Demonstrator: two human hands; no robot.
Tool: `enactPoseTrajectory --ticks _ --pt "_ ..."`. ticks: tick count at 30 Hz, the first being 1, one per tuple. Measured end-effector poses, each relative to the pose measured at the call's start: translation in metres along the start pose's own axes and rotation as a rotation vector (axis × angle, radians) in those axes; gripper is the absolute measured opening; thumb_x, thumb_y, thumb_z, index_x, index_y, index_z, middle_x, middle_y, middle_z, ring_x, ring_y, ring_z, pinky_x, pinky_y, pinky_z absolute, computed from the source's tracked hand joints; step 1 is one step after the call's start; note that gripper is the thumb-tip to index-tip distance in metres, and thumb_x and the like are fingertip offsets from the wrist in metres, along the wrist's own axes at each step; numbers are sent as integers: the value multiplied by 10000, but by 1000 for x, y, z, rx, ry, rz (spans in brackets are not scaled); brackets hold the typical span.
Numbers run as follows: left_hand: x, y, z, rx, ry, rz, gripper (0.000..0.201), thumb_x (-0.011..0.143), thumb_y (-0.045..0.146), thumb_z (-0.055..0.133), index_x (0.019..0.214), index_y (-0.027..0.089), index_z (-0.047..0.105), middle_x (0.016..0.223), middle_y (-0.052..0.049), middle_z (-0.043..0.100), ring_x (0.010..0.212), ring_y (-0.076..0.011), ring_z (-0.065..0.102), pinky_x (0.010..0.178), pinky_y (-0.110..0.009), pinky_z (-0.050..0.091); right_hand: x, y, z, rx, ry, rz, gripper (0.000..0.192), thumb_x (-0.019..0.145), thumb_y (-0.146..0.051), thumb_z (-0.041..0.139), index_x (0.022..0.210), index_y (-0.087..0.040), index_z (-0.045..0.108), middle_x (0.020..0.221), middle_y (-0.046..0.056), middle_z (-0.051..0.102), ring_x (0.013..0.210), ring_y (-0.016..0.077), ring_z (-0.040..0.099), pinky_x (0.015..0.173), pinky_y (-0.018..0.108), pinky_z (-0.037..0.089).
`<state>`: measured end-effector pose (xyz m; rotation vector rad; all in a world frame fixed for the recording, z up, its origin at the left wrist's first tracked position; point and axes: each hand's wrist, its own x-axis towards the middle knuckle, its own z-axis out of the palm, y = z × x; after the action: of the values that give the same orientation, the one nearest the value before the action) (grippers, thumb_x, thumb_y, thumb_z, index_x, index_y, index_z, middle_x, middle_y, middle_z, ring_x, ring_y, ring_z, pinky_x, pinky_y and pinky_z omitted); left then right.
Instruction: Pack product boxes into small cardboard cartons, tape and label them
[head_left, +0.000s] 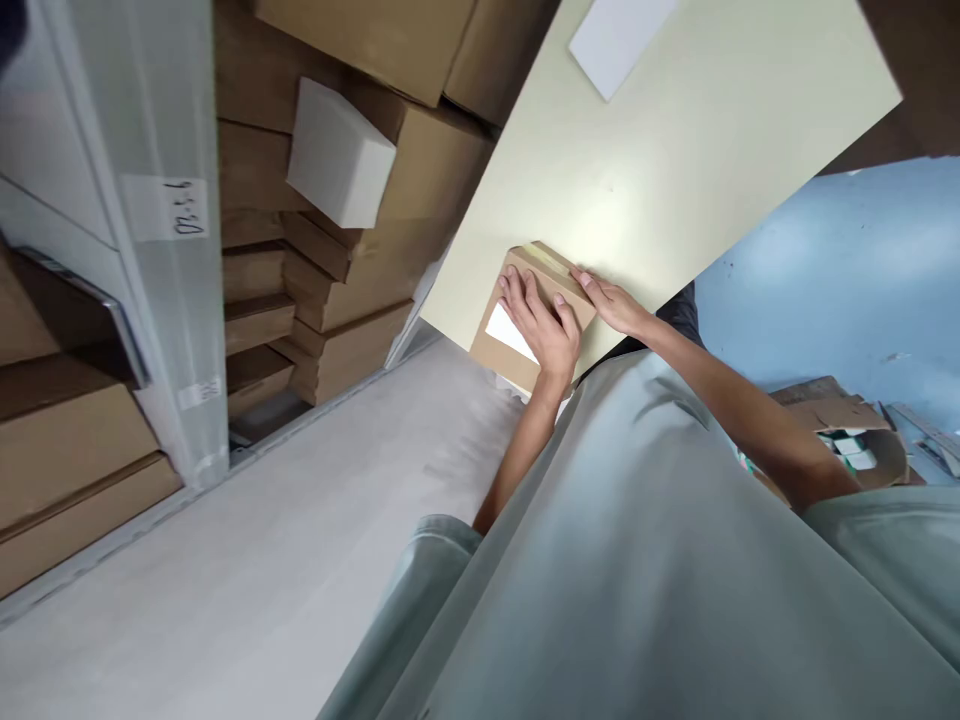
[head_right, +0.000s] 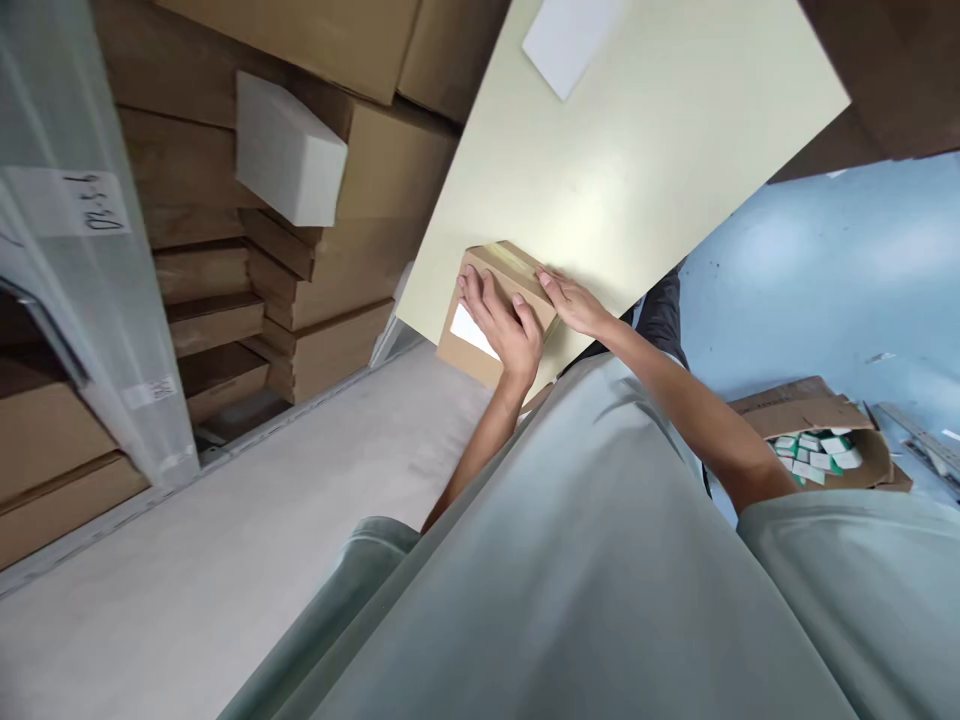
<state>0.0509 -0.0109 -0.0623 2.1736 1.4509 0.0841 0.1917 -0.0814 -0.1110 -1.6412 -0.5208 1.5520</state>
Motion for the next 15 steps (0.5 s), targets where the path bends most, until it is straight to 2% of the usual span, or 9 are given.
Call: enactPoseTrajectory --ticks 4,7,9,11,13,15 --pt "14 -6 -13 -102 12 73 688 1191 585 375 1754 195 437 1883 -176 341 1814 -293 175 1484 -539 148 -27 -4 -4 8 172 48 1048 1040 -980 223 1699 -263 608 1812 4 499 1773 289 320 1498 489 152" --pt "40 -19 -27 -187 -25 58 691 1177 642 393 1726 232 478 1853 -152 410 1786 -278 276 1477 -495 209 -44 -6 -5 -5 99 100 1003 1049 -949 340 1678 -224 630 1806 44 506 1764 297 346 1494 475 156" --pt "60 -29 -36 -209 -95 26 704 1148 680 461 1674 221 545 1791 -165 506 1746 -306 365 1467 -500 248 -50 -8 -3 -17 97 152 941 1060 -899 434 1647 -199 656 1793 74 525 1752 303 372 1489 468 175" --pt "76 -39 -47 -205 -182 1 719 1108 698 549 1611 188 613 1706 -191 601 1679 -343 470 1441 -508 306 -54 -11 1 -9 196 236 848 1093 -830 446 1614 -201 677 1759 98 573 1715 317 442 1466 492 259" --pt "84 -47 -60 -189 -226 -32 729 1072 695 618 1572 165 651 1657 -203 646 1619 -365 537 1405 -504 363 -61 -15 7 59 260 353 796 1126 -772 397 1658 -222 619 1743 125 591 1628 323 567 1395 524 411" --pt "83 -51 -75 -180 -254 -87 699 1058 679 643 1532 168 684 1626 -194 677 1568 -378 585 1364 -494 411 -68 -21 12 164 180 458 820 1129 -759 350 1764 -252 466 1775 154 545 1523 310 676 1294 526 542"
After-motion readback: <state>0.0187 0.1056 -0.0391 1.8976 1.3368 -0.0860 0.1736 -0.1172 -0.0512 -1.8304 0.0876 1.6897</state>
